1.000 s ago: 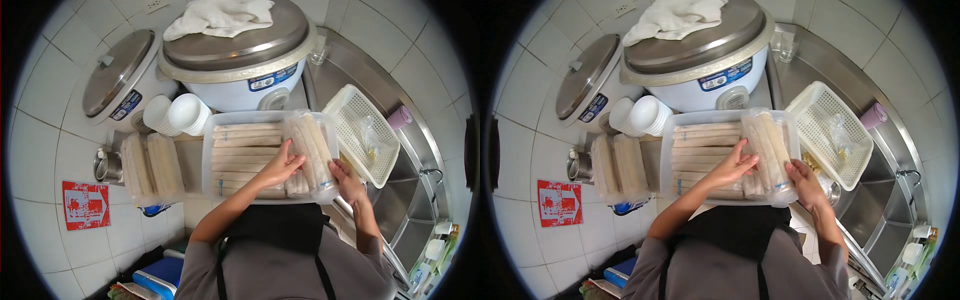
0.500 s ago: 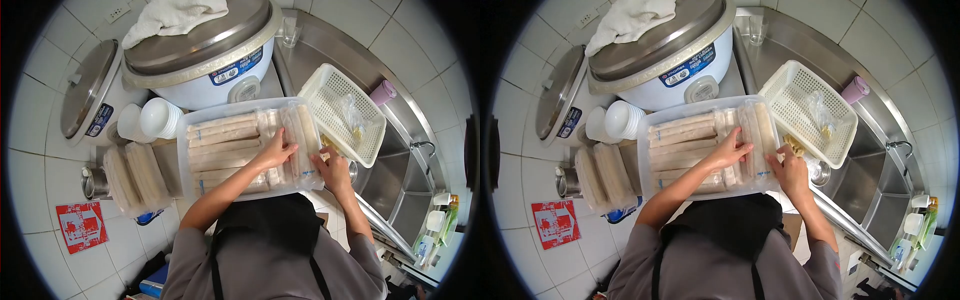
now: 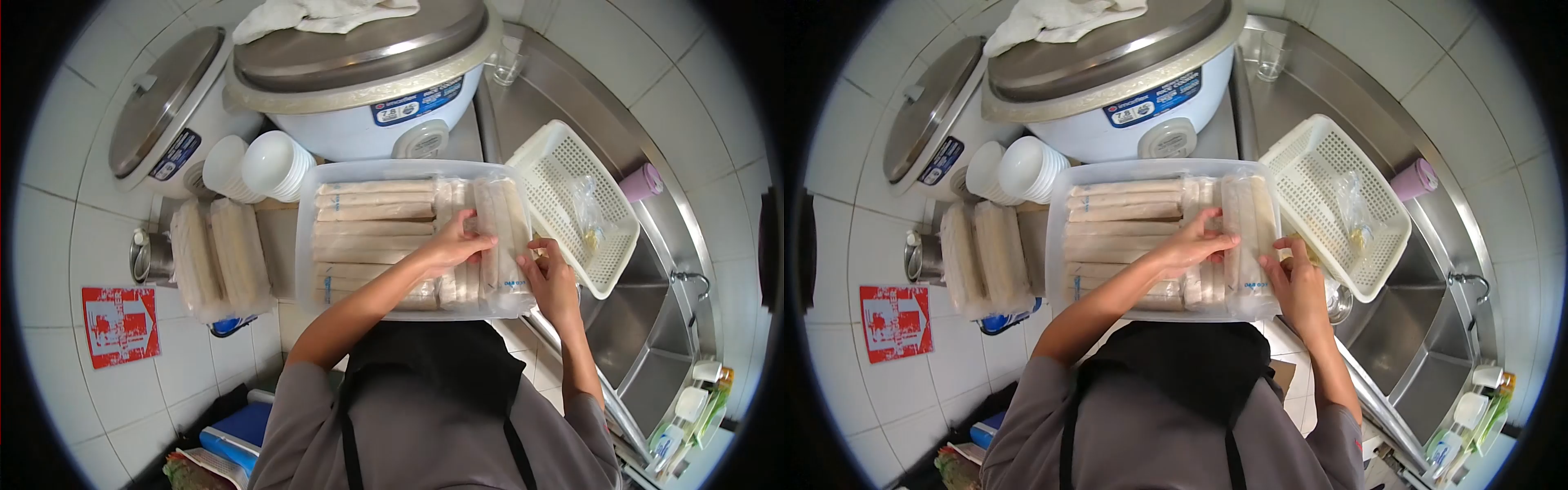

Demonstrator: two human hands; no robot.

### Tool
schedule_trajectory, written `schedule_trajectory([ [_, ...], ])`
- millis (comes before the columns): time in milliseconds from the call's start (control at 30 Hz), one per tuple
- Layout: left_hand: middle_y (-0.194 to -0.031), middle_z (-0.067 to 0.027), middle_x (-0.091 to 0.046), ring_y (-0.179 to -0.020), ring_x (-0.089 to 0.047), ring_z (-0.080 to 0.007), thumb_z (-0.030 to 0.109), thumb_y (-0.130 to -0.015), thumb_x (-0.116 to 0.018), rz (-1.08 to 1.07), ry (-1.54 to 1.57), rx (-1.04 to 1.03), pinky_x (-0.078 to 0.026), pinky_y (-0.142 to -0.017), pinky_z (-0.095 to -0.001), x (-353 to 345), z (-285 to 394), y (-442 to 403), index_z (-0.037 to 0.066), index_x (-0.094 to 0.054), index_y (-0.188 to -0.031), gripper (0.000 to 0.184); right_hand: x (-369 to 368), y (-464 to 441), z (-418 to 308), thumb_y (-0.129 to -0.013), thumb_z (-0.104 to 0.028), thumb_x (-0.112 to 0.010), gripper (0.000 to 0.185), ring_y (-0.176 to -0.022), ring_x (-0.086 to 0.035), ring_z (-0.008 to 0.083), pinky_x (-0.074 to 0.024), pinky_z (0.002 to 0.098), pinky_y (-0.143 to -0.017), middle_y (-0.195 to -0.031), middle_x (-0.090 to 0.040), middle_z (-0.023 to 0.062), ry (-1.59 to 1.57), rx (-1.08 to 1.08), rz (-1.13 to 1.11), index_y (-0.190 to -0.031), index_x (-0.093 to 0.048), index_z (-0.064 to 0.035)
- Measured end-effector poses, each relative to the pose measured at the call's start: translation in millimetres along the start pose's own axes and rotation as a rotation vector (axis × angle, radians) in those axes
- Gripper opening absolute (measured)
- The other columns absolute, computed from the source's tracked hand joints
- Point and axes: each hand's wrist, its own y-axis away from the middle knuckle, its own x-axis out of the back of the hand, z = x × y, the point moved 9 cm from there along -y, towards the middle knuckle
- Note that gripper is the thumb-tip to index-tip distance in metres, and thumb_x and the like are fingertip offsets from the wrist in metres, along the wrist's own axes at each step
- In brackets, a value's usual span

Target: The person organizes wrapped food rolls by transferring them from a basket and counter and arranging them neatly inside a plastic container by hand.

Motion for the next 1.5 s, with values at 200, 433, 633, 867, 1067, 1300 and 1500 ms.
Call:
schedule_trajectory([
  [200,-0.107,-0.0042,-0.053,-0.092,-0.051,-0.0114,0.017,-0.078,-0.066,-0.05,0.182,0.023,-0.041,-0.078,-0.0281,13.6,-10.0,44.1,0.01,-0.028,-0.13,0.064,-21.9,2.4,-30.4,-0.084,-0.018,-0.06,0.03,-0.062,-0.054,0.012,-0.0425,0.0268,-0.057,-0.07,-0.06,0.0113,-0.233,0.014,-0.236,-0.105,-0.048,-0.001],
  [433,-0.104,0.0002,-0.05,-0.089,-0.051,-0.009,0.012,-0.078,-0.064,0.273,0.462,-0.179,-0.042,-0.074,-0.0248,75.5,-10.1,89.6,0.016,-0.031,-0.118,0.052,-94.1,-35.3,-51.4,-0.085,-0.023,-0.061,0.047,-0.091,-0.053,0.0089,-0.0417,0.0226,-0.081,-0.105,-0.057,0.0055,-0.716,-0.001,-0.842,-0.122,-0.043,-0.0008],
  [633,-0.101,-0.0003,-0.052,-0.091,-0.053,-0.0105,0.011,-0.077,-0.067,0.481,0.659,-0.313,-0.044,-0.074,-0.0258,123.1,-12.0,89.1,0.019,-0.031,-0.106,0.047,-145.0,-102.5,-58.9,-0.08,-0.014,-0.065,0.033,-0.082,-0.056,0.008,-0.0454,0.0207,-0.073,-0.095,-0.063,0.0042,-0.854,-0.126,-0.814,-0.109,-0.059,0.0005],
  [867,-0.127,-0.0208,-0.039,-0.111,-0.046,-0.0311,0.011,-0.082,-0.058,0.923,-0.406,-0.428,-0.04,-0.09,-0.0402,139.9,35.4,162.4,0.006,-0.019,-0.135,0.066,-162.0,-145.1,-77.2,-0.08,-0.007,-0.064,0.025,-0.082,-0.056,0.0076,-0.0437,0.0196,-0.074,-0.092,-0.064,0.0035,-0.718,0.048,-0.645,-0.104,-0.062,-0.0012],
  [1067,-0.137,-0.0224,-0.026,-0.121,-0.032,-0.0393,0.006,-0.077,-0.06,0.987,-1.041,-0.473,-0.029,-0.098,-0.047,131.8,61.9,154.5,0.011,-0.023,-0.137,0.071,-160.9,-150.1,-73.3,-0.08,-0.007,-0.063,0.022,-0.082,-0.055,0.0071,-0.043,0.0193,-0.074,-0.09,-0.064,0.0027,-0.744,0.046,-0.601,-0.102,-0.064,-0.001],
  [1300,-0.134,-0.014,-0.034,-0.12,-0.036,-0.0322,0.011,-0.066,-0.069,0.951,-1.699,-0.584,-0.032,-0.093,-0.0416,144.1,72.6,129.2,0.02,-0.035,-0.133,0.076,-158.3,-147.3,-78.9,-0.083,-0.012,-0.062,0.022,-0.076,-0.051,0.0064,-0.0427,0.0205,-0.068,-0.086,-0.064,0.0029,-0.496,0.198,-0.433,-0.101,-0.064,-0.001],
  [1500,-0.13,-0.0133,-0.038,-0.116,-0.039,-0.0316,0.017,-0.065,-0.07,0.85,-1.779,-0.512,-0.037,-0.089,-0.0397,147.9,74.9,122.0,0.018,-0.036,-0.133,0.076,-111.3,-100.9,-137.2,-0.074,-0.014,-0.067,0.021,-0.082,-0.055,0.0179,-0.0467,0.0291,-0.068,-0.093,-0.061,0.0089,0.165,0.694,0.1,-0.093,-0.066,-0.0047],
])
